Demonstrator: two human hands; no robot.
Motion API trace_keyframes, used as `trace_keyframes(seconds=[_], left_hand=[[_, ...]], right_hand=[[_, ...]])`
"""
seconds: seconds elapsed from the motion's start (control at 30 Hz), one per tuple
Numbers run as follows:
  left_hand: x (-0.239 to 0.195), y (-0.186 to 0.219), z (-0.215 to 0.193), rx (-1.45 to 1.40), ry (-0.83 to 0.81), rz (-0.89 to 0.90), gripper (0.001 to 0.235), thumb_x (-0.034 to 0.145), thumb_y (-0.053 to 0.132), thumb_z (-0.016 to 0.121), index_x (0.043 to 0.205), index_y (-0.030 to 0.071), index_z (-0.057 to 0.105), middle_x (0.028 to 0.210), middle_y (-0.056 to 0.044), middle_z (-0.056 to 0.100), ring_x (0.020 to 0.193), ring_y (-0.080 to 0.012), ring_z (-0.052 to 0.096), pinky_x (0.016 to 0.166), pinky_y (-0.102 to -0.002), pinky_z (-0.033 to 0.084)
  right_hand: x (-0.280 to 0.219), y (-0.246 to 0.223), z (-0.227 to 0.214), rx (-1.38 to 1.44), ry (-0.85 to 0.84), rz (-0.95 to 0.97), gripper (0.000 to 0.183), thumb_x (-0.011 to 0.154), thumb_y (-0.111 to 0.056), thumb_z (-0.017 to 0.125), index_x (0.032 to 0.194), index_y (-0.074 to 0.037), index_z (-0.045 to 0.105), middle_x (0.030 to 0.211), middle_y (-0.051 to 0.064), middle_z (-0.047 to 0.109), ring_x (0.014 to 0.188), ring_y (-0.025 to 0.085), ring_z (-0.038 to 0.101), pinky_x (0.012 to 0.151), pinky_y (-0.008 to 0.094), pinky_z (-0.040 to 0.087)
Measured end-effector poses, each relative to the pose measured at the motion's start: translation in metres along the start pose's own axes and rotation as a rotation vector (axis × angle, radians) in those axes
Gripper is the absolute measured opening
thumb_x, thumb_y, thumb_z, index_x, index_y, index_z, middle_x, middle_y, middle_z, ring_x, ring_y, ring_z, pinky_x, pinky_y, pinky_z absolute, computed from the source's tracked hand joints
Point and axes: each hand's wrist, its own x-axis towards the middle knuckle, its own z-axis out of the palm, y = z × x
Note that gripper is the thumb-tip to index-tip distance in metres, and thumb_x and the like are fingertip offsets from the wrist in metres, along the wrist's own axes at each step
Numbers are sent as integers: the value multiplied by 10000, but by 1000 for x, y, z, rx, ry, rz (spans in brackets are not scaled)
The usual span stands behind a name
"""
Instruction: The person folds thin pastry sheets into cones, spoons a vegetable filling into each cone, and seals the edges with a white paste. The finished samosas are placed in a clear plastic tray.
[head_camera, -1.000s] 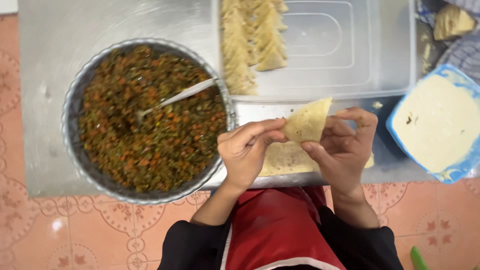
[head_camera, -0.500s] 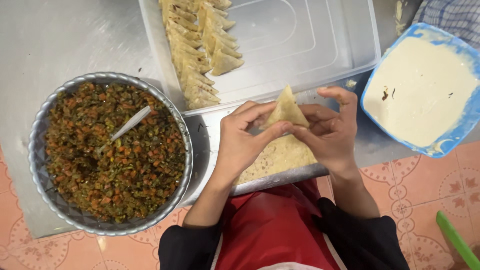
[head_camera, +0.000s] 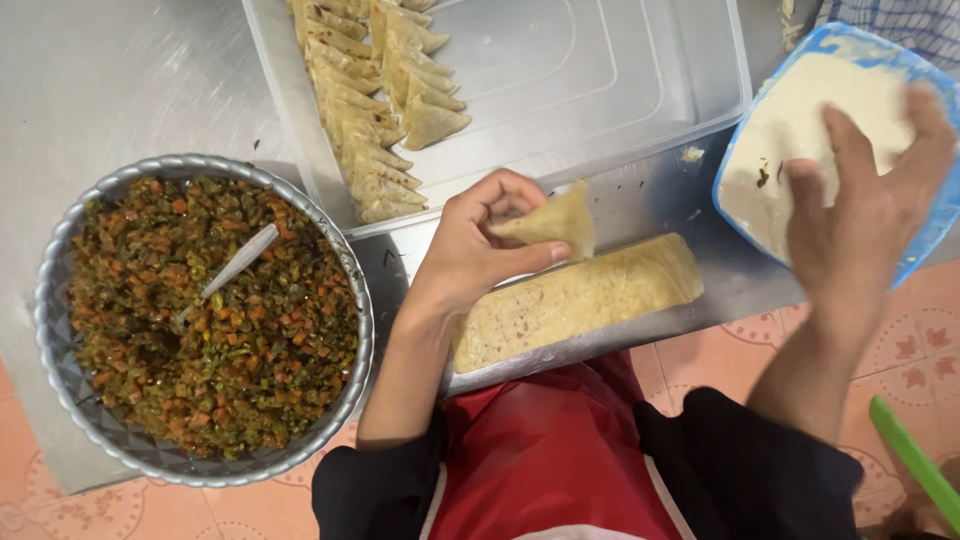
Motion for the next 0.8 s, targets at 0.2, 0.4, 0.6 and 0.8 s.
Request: trace_keyframes(seconds=[0.2, 0.4, 0.6, 0.8], left_hand=[[-15, 3, -1, -83, -34, 16, 417, 905, -45, 777, 1301, -13, 652, 1129, -93, 750, 1032, -105, 715, 931, -244, 591], [-26, -1, -5, -153, 21, 104, 380, 925, -55, 766, 1274, 14, 631, 1179, -87, 730, 1082, -118, 710, 968, -254, 598], [-30, -12, -9, -259, 84, 144, 357, 940, -54, 775, 1259, -6, 622, 1195, -120, 728, 1035, -122, 696, 917, -247, 583], [-28, -13, -11, -361, 170, 188, 402, 918, -4, 788, 1268, 0, 590, 1190, -126, 730, 1009, -129, 714, 875, -237, 591]], right_hand=[[-18, 56, -2, 31, -278, 53, 202, 1228, -202, 607, 1178, -53, 735, 1552, 284, 533, 1421, 433, 500, 1220, 470, 391], [-37, 24, -27, -34, -322, 141, 291, 1200, -236, 536, 1261, -37, 739, 1444, 307, 535, 1271, 431, 534, 1144, 479, 451], [-59, 7, -30, 326, -229, 327, 305, 1184, -246, 497, 1138, -59, 733, 1449, 253, 571, 1238, 371, 582, 1080, 435, 462], [-90, 19, -21, -95, -167, -44, 390, 1208, -219, 556, 1067, 30, 821, 1361, 180, 614, 1171, 359, 626, 986, 409, 548]])
